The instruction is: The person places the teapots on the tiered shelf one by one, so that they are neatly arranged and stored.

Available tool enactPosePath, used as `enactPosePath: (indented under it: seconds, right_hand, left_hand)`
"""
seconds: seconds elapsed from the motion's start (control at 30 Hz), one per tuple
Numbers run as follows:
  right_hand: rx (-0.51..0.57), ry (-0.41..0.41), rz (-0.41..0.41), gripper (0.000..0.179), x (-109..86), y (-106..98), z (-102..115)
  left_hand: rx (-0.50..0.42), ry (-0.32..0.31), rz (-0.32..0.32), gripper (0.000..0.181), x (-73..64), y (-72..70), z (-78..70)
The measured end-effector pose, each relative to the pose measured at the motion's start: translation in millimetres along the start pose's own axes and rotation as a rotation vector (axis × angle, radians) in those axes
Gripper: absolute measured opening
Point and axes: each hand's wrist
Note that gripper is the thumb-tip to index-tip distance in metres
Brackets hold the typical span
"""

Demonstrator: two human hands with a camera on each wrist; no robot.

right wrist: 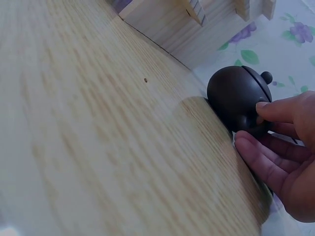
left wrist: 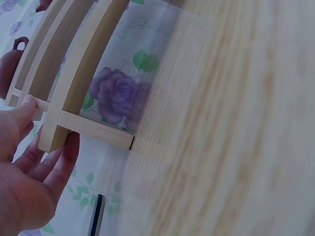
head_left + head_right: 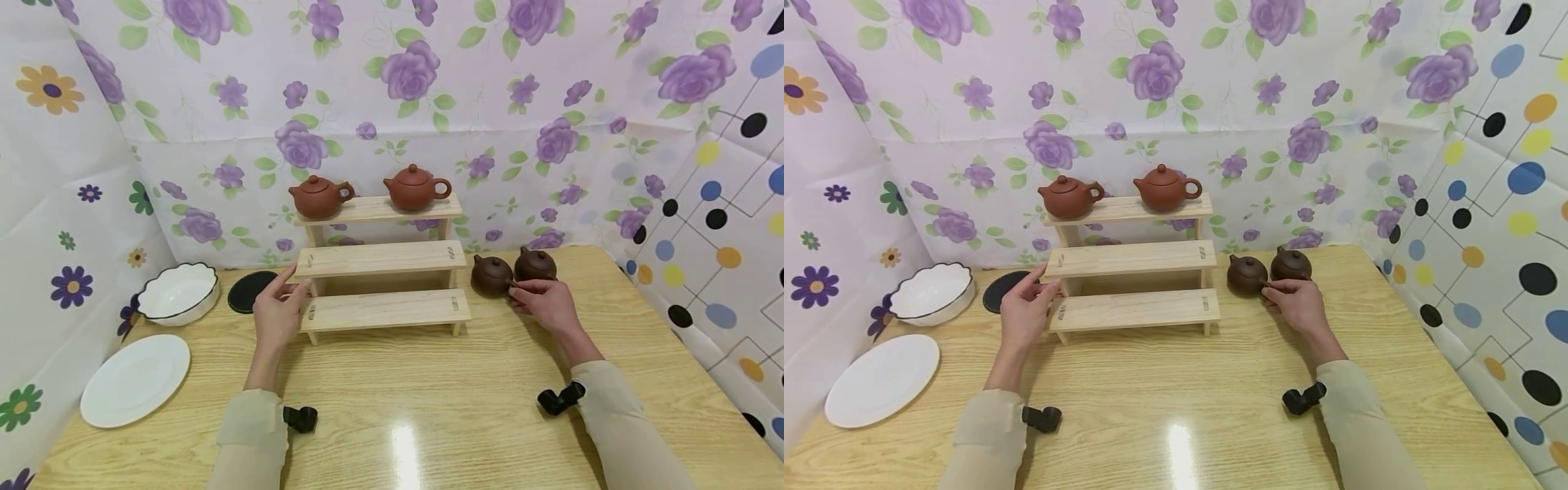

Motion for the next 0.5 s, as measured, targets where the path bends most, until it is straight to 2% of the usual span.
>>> enactPosePath:
  seconds: [0.27,0.5]
  right_hand:
    - [0.035,-0.008,-0.002,0.040,1.1,0.8,-1.7]
    - [0.139,-0.001,0.006,0.042,0.0,-1.9,-2.6]
  left_hand:
    - [-0.009,-0.008,0.010,0.049,-0.4,-0.7,0.4]
    - [-0.007,-0.005,0.008,0.047,-0.9,-0.7,0.7]
Point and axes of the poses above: each hand's wrist, its own x-axis towards the middle knuckle, its own y-axis out of the palm, z = x × y, and after that the axes turned 5 degrees about -z, right-handed
